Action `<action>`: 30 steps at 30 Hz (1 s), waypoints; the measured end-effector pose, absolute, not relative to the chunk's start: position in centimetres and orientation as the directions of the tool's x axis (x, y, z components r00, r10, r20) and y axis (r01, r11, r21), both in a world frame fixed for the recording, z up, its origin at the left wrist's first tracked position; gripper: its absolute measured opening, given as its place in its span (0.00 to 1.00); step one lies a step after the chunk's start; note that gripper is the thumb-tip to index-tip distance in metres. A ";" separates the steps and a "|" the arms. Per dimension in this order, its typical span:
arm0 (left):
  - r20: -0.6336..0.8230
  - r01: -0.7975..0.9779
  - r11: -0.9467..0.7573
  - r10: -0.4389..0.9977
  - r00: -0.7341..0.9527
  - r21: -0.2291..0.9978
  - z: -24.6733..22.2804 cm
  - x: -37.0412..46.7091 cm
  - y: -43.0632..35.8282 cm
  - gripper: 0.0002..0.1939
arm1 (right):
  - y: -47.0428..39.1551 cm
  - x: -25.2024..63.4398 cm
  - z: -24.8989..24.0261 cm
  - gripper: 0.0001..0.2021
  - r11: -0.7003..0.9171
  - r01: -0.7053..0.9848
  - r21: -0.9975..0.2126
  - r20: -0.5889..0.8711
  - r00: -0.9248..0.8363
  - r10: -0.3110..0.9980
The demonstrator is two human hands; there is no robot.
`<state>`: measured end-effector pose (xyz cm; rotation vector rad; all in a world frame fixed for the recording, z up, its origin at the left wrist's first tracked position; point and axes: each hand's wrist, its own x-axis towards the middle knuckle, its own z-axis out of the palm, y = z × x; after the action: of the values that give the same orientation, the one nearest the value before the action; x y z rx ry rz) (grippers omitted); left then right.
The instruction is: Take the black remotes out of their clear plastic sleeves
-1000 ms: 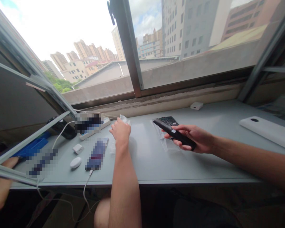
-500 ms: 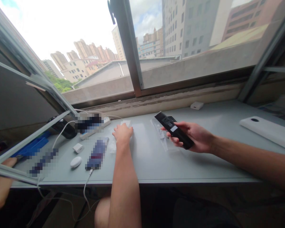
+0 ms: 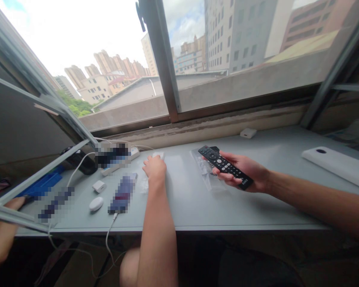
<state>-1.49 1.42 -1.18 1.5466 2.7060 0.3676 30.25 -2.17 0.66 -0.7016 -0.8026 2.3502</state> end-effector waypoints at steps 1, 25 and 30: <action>0.124 0.848 0.489 0.846 -0.518 0.205 -1.1 -1.3 1.4 0.20 | -2.2 30.3 0.7 0.22 -0.677 -0.326 -0.660 -0.293 -0.718 0.632; 0.507 0.890 -0.312 0.855 0.110 0.332 -4.1 3.5 4.7 0.21 | -2.3 30.3 0.4 0.17 -0.666 -0.379 -0.643 -0.223 -0.739 0.636; 0.491 0.892 -0.307 0.864 0.114 0.333 -3.7 3.4 4.5 0.21 | -2.3 30.1 0.4 0.14 -0.635 -0.418 -0.650 -0.258 -0.664 0.702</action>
<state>3.40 4.53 -3.75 2.3780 1.8747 0.9928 30.09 -2.34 0.37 -0.6638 -0.7367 2.2786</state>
